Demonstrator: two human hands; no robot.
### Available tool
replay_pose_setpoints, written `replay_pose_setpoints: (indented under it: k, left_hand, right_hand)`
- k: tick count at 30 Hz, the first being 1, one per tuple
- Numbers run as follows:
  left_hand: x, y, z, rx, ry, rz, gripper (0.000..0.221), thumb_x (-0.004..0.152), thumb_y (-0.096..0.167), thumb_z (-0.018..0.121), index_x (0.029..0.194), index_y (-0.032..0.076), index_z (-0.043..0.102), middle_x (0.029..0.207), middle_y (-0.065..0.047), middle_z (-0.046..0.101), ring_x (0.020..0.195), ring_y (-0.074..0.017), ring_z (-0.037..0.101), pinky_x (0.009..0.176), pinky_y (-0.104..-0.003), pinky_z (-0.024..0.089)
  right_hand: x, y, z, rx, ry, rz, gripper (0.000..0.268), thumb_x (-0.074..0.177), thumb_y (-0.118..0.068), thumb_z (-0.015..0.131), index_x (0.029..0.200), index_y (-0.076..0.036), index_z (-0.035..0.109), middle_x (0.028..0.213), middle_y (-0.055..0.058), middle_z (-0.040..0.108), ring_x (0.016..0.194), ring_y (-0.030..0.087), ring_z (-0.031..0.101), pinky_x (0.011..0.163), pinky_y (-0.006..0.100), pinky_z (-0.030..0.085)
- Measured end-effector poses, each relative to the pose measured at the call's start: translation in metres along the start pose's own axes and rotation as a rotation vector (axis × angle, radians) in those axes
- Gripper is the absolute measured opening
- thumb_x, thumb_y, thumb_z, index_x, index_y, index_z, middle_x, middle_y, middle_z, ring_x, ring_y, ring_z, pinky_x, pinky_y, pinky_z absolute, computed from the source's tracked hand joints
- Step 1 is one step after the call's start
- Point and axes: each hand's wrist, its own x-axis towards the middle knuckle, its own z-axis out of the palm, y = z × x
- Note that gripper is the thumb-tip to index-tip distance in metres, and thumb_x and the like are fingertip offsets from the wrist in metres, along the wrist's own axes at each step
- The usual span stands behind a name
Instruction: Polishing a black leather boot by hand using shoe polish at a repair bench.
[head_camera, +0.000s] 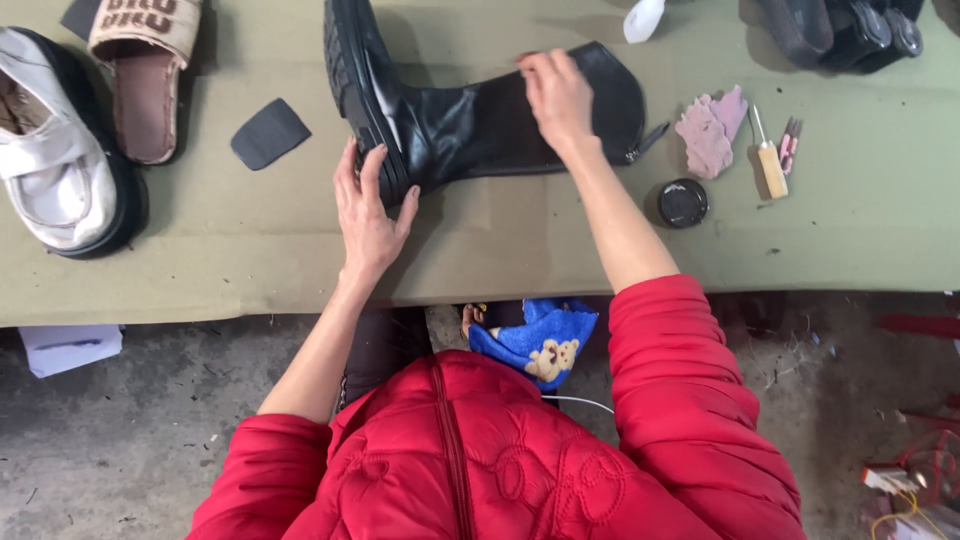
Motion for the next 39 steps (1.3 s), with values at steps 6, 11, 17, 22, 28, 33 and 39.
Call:
replay_pose_setpoints:
  k: [6,11,17,22,28,33,39]
  left_hand:
    - [0.002,0.000,0.001,0.038,0.005,0.017,0.059,0.102,0.023,0.076,0.149,0.012,0.043,0.156,-0.026,0.034,0.143,-0.0471,0.042,0.115,-0.059,0.043]
    - [0.001,0.003,0.004,0.029,0.004,-0.001,0.060,0.101,0.023,0.076,0.150,0.012,0.043,0.157,-0.025,0.033,0.143,-0.0462,0.042,0.115,-0.059,0.043]
    - [0.000,0.000,0.003,0.016,-0.010,-0.009,0.059,0.102,0.024,0.076,0.150,0.012,0.043,0.158,-0.025,0.032,0.144,-0.0453,0.040,0.115,-0.058,0.043]
    - [-0.002,-0.004,0.001,0.042,-0.014,-0.013,0.062,0.101,0.026,0.077,0.151,0.013,0.043,0.158,-0.025,0.031,0.144,-0.0450,0.041,0.114,-0.058,0.043]
    - [-0.003,0.001,0.002,0.032,-0.028,-0.019,0.061,0.101,0.023,0.077,0.151,0.014,0.042,0.159,-0.024,0.030,0.144,-0.0446,0.042,0.114,-0.058,0.043]
    - [-0.005,-0.001,0.001,0.009,-0.019,-0.014,0.060,0.104,0.022,0.076,0.152,0.014,0.041,0.160,-0.023,0.029,0.145,-0.0452,0.041,0.115,-0.058,0.043]
    - [-0.005,-0.005,0.004,0.002,-0.014,-0.022,0.062,0.104,0.025,0.077,0.153,0.015,0.041,0.162,-0.022,0.028,0.146,-0.0441,0.041,0.116,-0.057,0.043]
  right_hand:
    - [0.014,0.048,-0.033,0.640,0.303,1.109,0.026,0.082,-0.014,0.051,0.084,-0.013,0.077,0.071,0.003,0.072,0.050,0.011,0.056,0.039,0.024,0.038]
    - [0.002,0.065,-0.004,-0.103,0.111,0.404,0.021,0.092,-0.017,0.062,0.106,-0.027,0.075,0.104,0.005,0.067,0.084,0.028,0.070,0.070,0.048,0.053]
    - [0.024,-0.025,-0.040,0.839,0.256,1.149,0.011,0.078,-0.021,0.073,0.074,-0.012,0.068,0.073,0.003,0.072,0.049,0.011,0.049,0.040,0.026,0.032]
    - [-0.005,0.096,-0.010,0.044,0.238,0.712,0.019,0.088,-0.020,0.057,0.087,-0.026,0.075,0.079,-0.001,0.069,0.064,0.020,0.067,0.050,0.037,0.050]
    - [-0.008,-0.032,0.006,0.055,0.142,0.217,0.019,0.091,-0.020,0.062,0.101,-0.023,0.077,0.096,0.004,0.074,0.079,0.027,0.072,0.071,0.040,0.054]
    - [-0.009,-0.095,0.008,0.025,0.000,0.058,0.011,0.101,-0.017,0.062,0.111,-0.016,0.065,0.102,0.004,0.062,0.078,0.030,0.066,0.058,0.047,0.050]
    - [-0.015,-0.032,0.013,-0.156,0.102,0.437,0.027,0.085,-0.003,0.063,0.107,-0.017,0.070,0.097,0.003,0.065,0.068,0.022,0.067,0.062,0.041,0.051]
